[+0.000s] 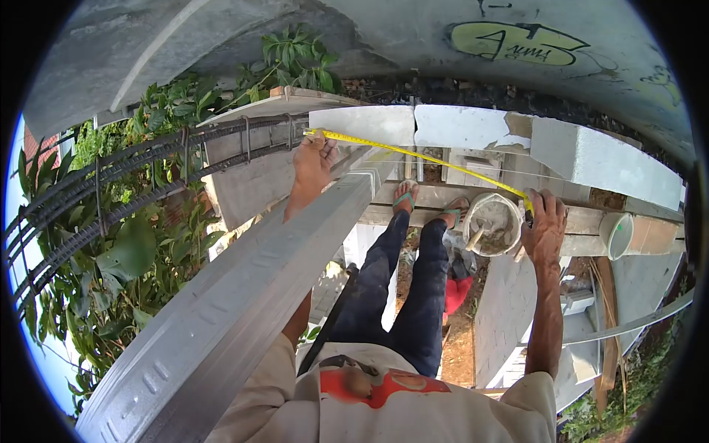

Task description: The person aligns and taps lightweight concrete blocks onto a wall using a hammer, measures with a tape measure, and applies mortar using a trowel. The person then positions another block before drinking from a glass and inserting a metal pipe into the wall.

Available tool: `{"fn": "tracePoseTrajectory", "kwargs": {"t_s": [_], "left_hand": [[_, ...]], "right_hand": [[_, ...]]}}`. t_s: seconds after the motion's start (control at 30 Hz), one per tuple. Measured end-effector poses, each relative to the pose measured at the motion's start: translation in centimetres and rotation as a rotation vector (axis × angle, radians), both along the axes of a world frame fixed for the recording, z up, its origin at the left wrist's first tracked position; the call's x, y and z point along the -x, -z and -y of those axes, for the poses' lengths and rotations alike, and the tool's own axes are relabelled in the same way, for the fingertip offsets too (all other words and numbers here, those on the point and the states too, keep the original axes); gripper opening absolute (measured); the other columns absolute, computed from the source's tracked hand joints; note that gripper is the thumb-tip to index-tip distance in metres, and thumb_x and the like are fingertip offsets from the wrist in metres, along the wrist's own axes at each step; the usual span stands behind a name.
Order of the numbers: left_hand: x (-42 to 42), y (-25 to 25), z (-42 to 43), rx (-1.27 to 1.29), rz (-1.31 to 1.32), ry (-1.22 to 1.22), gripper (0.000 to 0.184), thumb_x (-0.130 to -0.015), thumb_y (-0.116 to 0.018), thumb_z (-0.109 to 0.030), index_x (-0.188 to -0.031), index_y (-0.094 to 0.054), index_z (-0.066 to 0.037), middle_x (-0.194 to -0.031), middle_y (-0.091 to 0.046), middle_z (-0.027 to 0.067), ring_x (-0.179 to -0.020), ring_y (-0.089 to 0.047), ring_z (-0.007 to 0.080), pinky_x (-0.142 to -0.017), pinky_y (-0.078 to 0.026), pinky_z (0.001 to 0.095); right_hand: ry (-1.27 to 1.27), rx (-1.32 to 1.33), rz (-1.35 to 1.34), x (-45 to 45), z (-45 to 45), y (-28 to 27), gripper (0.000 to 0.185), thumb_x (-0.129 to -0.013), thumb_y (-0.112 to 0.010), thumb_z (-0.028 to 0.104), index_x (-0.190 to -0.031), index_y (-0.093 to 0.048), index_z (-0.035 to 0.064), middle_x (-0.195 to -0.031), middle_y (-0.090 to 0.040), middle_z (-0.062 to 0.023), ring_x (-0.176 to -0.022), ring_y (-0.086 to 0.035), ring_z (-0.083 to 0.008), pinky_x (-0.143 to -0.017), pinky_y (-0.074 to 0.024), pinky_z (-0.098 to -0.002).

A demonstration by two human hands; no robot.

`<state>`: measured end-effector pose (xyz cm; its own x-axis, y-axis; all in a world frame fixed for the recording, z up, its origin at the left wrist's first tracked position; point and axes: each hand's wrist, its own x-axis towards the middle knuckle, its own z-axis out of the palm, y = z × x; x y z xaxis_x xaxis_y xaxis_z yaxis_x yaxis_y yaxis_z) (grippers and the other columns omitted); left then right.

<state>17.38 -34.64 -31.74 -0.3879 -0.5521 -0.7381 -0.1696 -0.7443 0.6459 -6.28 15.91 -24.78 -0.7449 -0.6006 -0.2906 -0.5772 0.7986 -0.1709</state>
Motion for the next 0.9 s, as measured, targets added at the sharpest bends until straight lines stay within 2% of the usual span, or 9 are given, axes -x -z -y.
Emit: {"fn": "tracePoseTrajectory", "kwargs": {"t_s": [0.2,0.33,0.43,0.5,0.57,0.67,0.77,0.87,0.9], "left_hand": [[-2.4,1.1,2.8,-0.043,-0.007,-0.125,0.011,-0.107,-0.07,-0.025,-0.113,-0.067,-0.016,-0.096,-0.073,-0.0034,-0.087,-0.071,0.0121,-0.079,-0.061,0.0334],[-2.7,0.6,3.5,-0.08,0.063,-0.128,0.011,-0.107,-0.069,-0.023,-0.112,-0.067,-0.014,-0.096,-0.072,-0.0008,-0.088,-0.069,0.0132,-0.083,-0.06,0.0341],[-1.6,-0.2,2.4,-0.018,0.143,-0.221,0.013,-0.107,-0.07,-0.022,-0.112,-0.066,-0.011,-0.097,-0.072,0.001,-0.088,-0.069,0.0135,-0.086,-0.059,0.0337],[-3.7,2.3,5.0,-0.017,0.053,-0.077,0.022,-0.109,-0.067,-0.022,-0.118,-0.067,-0.003,-0.098,-0.073,0.0041,-0.091,-0.07,0.013,-0.085,-0.061,0.0325],[-2.8,1.2,4.3,0.047,0.147,-0.054,0.026,-0.109,-0.067,-0.024,-0.12,-0.067,-0.001,-0.099,-0.073,0.0054,-0.091,-0.07,0.0128,-0.085,-0.062,0.0315],[-4.1,3.4,6.6,0.068,0.206,-0.025,0.03,-0.109,-0.066,-0.026,-0.123,-0.067,0.001,-0.101,-0.073,0.007,-0.092,-0.071,0.0142,-0.085,-0.062,0.032],[-6.9,7.4,10.5,0.072,0.075,0.262,0.034,-0.11,-0.065,-0.027,-0.125,-0.065,0.003,-0.103,-0.072,0.0098,-0.091,-0.071,0.0178,-0.085,-0.062,0.0337],[-5.4,6.7,9.9,0.1,0.158,0.147,0.035,-0.11,-0.064,-0.026,-0.126,-0.063,0.005,-0.104,-0.072,0.0128,-0.089,-0.07,0.0224,-0.084,-0.062,0.0357],[-4.7,5.8,9.5,0.273,0.318,0.396,0.037,-0.107,-0.065,-0.028,-0.126,-0.065,0.004,-0.106,-0.072,0.0136,-0.093,-0.071,0.0247,-0.087,-0.062,0.0378]], "right_hand": [[0.062,-0.09,-0.183,7.7,-14.4,-2.2,0.073,-0.077,-0.071,-0.004,-0.146,-0.06,0.0175,-0.143,-0.057,-0.0095,-0.138,-0.051,-0.0382,-0.113,-0.0456,-0.0546],[0.02,-0.045,-0.17,8.8,-15.1,-4.2,0.073,-0.077,-0.07,-0.004,-0.146,-0.06,0.0174,-0.143,-0.057,-0.01,-0.138,-0.052,-0.0375,-0.112,-0.046,-0.0547],[0.124,-0.042,-0.029,7.4,-13.4,-6.9,0.07,-0.079,-0.071,-0.001,-0.145,-0.06,0.0174,-0.139,-0.059,-0.0118,-0.131,-0.056,-0.0387,-0.107,-0.0488,-0.0536],[0.143,-0.032,0.04,6.4,-12.9,-8.6,0.067,-0.079,-0.074,0.004,-0.143,-0.062,0.0172,-0.131,-0.062,-0.0126,-0.124,-0.06,-0.039,-0.104,-0.0515,-0.0527],[0.174,-0.049,0.092,4.7,-12.4,-9.6,0.064,-0.079,-0.077,0.009,-0.141,-0.063,0.0166,-0.12,-0.064,-0.0136,-0.116,-0.064,-0.0388,-0.098,-0.0555,-0.0517],[0.182,-0.063,0.067,1.6,-10.7,-10.9,0.061,-0.079,-0.079,0.016,-0.139,-0.064,0.0139,-0.109,-0.067,-0.0156,-0.107,-0.069,-0.0391,-0.088,-0.0613,-0.0502],[0.299,-0.118,0.054,-0.5,-8.0,-12.1,0.052,-0.08,-0.079,0.022,-0.129,-0.067,0.0118,-0.105,-0.068,-0.018,-0.104,-0.071,-0.0401,-0.085,-0.0625,-0.05],[0.399,-0.119,0.033,-1.2,-6.5,-11.4,0.043,-0.081,-0.079,0.027,-0.12,-0.067,0.0105,-0.101,-0.069,-0.0199,-0.098,-0.074,-0.0408,-0.081,-0.0632,-0.0511],[0.44,-0.135,0.039,-1.3,-6.0,-11.2,0.04,-0.084,-0.076,0.026,-0.118,-0.068,0.0092,-0.099,-0.07,-0.0206,-0.097,-0.075,-0.0413,-0.08,-0.0632,-0.0509]]}}
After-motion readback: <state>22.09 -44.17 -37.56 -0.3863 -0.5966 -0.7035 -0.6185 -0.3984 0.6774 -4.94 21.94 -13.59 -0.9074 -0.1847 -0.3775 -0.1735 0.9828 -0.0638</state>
